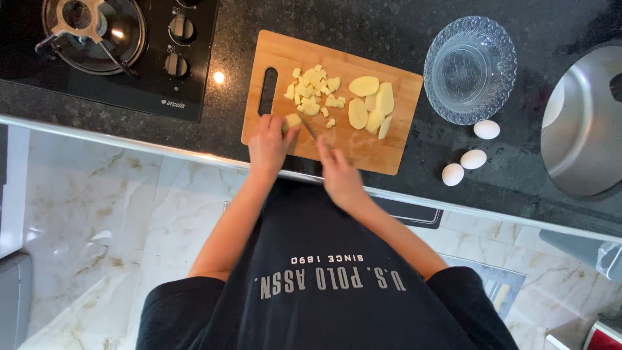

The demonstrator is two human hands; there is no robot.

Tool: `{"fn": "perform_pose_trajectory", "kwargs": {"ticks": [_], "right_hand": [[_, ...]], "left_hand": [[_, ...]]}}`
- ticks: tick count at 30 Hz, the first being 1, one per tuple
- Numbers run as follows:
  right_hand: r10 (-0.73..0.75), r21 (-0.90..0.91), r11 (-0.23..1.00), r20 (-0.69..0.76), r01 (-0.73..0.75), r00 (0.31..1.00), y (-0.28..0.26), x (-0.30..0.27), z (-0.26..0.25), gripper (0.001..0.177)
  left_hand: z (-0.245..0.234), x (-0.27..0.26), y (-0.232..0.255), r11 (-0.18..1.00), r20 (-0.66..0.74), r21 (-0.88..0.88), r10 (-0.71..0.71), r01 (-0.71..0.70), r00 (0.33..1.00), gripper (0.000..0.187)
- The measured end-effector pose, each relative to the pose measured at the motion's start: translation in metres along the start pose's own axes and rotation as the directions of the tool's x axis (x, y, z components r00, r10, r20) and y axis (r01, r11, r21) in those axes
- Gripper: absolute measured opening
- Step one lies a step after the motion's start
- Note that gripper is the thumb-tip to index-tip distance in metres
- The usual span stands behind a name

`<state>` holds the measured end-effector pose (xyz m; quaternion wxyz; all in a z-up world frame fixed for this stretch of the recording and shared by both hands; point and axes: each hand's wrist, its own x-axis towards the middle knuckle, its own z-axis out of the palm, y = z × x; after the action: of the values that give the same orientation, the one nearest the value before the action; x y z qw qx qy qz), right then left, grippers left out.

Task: The person slices peeled potatoes into pieces on a wooden cutting board using a small knife, then turns on the gas stove, places a frying pan on the burner, pours oil into the pan, and scrapes the cut potato pieces from the board into the pan. Eggs sit on the counter nearby but are not handled.

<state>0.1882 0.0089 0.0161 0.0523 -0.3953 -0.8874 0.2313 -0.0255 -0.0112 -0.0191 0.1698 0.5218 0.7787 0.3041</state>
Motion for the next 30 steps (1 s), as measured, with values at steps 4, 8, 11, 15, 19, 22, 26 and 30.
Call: {"fn": "perform_pose_trajectory", "kwargs": {"ticks": [4, 8, 11, 15, 19, 22, 26, 30], "right_hand": [[0.077, 0.044, 0.996, -0.013, -0.076, 0.997, -0.020, 0.017, 0.024, 0.075], [0.069, 0.007, 0.998, -0.042, -0.069, 0.997, -0.021, 0.027, 0.022, 0.081], [0.045, 0.017, 0.999, -0.070, -0.044, 0.997, -0.015, 0.005, 0.013, 0.080], [0.136, 0.039, 0.989, 0.073, -0.140, 0.988, -0.005, -0.012, 0.007, 0.075], [0.045, 0.010, 0.999, -0.034, -0.045, 0.998, -0.023, 0.019, 0.017, 0.075], [-0.078, -0.025, 0.997, -0.154, 0.075, 0.985, -0.025, 0.020, 0.024, 0.079], [-0.001, 0.044, 0.999, -0.046, 0.003, 0.999, -0.020, -0.007, 0.010, 0.076], [0.045, 0.046, 0.998, -0.006, -0.045, 0.999, -0.030, 0.003, 0.012, 0.072]], "left_hand": [[0.005, -0.005, 0.005, 1.000, -0.103, -0.014, -0.012, 0.010, 0.995, 0.029], [-0.003, -0.008, 0.007, 1.000, -0.038, -0.017, -0.018, 0.017, 0.999, 0.027], [-0.003, -0.009, 0.004, 0.999, -0.040, -0.038, -0.020, 0.018, 0.999, 0.027], [0.006, -0.012, -0.002, 0.986, -0.006, -0.134, -0.105, 0.103, 0.994, 0.023], [0.002, -0.007, 0.003, 0.991, -0.020, -0.113, -0.079, 0.077, 0.997, 0.025], [-0.004, -0.010, 0.008, 0.996, -0.005, -0.047, -0.071, 0.071, 0.997, 0.025], [-0.002, -0.009, 0.006, 0.994, -0.013, -0.067, -0.089, 0.088, 0.996, 0.023], [0.005, -0.011, 0.001, 0.991, 0.022, -0.021, -0.134, 0.135, 0.991, 0.020]]}}
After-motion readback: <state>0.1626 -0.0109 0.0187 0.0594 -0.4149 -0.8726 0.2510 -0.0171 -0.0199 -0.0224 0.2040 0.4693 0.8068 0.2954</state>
